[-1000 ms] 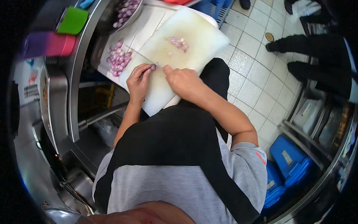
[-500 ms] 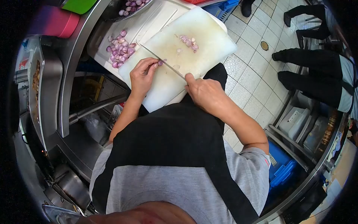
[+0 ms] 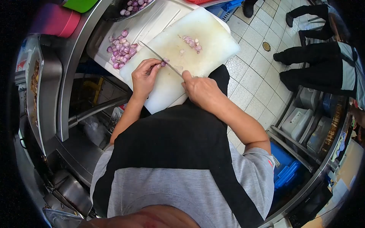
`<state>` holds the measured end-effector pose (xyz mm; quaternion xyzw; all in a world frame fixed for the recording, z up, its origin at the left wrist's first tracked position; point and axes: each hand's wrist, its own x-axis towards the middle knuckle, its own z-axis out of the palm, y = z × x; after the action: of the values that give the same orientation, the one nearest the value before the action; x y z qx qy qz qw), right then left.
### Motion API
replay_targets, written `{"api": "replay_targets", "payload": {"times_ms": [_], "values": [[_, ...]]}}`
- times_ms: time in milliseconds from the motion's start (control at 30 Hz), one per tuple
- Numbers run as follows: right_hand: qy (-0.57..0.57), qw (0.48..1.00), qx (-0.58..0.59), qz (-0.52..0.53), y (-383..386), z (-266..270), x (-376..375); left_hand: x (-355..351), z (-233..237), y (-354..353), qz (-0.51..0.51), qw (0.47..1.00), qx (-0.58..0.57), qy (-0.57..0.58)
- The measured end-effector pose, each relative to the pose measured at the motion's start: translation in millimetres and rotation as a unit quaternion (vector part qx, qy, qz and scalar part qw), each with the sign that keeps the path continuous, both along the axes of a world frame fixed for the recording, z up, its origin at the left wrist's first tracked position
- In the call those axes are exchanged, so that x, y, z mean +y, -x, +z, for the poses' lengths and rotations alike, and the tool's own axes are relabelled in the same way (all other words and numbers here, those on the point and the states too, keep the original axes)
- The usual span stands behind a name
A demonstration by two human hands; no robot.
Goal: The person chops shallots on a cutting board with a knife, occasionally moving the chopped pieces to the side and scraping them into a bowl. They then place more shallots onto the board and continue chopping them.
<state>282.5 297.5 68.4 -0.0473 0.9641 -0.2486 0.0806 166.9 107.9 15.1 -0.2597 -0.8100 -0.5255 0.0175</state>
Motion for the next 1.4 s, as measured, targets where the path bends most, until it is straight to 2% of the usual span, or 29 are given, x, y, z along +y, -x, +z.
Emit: {"api": "replay_targets", "payload": {"times_ms": [67, 167, 267, 367, 467, 633, 867, 1067, 1167, 1233, 1300, 1333, 1400], "values": [[0.022, 0.999, 0.026, -0.010, 6.4, -6.4, -1.6, -0.3, -0.4, -0.9, 0.002, 1.000, -0.003, -0.004], [0.006, 1.000, 0.018, 0.004, 7.7, 14.3, 1.9, -1.2, -4.7, 0.5, 0.004, 1.000, -0.005, -0.013], [-0.014, 0.999, -0.026, 0.019, -5.3, 35.8, 3.3, -1.0, -4.1, 0.0, 0.004, 1.000, -0.008, -0.016], [-0.016, 0.999, -0.042, 0.004, -3.4, 24.0, -1.2, -0.9, -4.8, 0.8, 0.002, 1.000, -0.007, -0.015], [0.010, 1.000, 0.000, -0.012, 8.5, 1.5, -5.9, -1.3, -4.9, 0.4, 0.003, 1.000, 0.001, -0.015], [-0.009, 0.999, -0.043, -0.004, -2.2, 38.1, -2.1, -0.6, -4.7, -0.5, 0.009, 1.000, -0.009, -0.023], [0.016, 1.000, 0.005, -0.023, 9.8, -0.1, -9.4, -0.8, -7.9, 1.7, 0.005, 1.000, -0.004, -0.024], [-0.004, 0.999, -0.045, 0.000, -4.1, 38.0, -3.3, -1.2, -10.2, 0.8, 0.008, 0.999, -0.006, -0.031], [0.000, 0.998, -0.068, -0.010, -1.1, 25.8, -6.9, -0.8, -8.5, 2.0, 0.008, 1.000, -0.003, -0.029], [0.070, 0.996, -0.044, -0.030, 8.4, -2.2, -10.0, -1.3, -7.8, 0.9, 0.007, 1.000, -0.007, -0.027], [0.085, 0.994, -0.051, -0.037, 17.6, -10.7, -7.2, 0.2, -7.4, 0.1, 0.010, 0.999, -0.026, -0.030], [0.101, 0.992, -0.059, -0.045, 21.2, -12.6, -6.5, 0.0, -5.8, -0.5, 0.010, 0.999, -0.024, -0.029], [0.108, 0.992, -0.056, -0.035, 24.3, -11.3, 8.4, 2.1, -1.1, -0.6, -0.011, 0.996, 0.082, 0.037]]}}
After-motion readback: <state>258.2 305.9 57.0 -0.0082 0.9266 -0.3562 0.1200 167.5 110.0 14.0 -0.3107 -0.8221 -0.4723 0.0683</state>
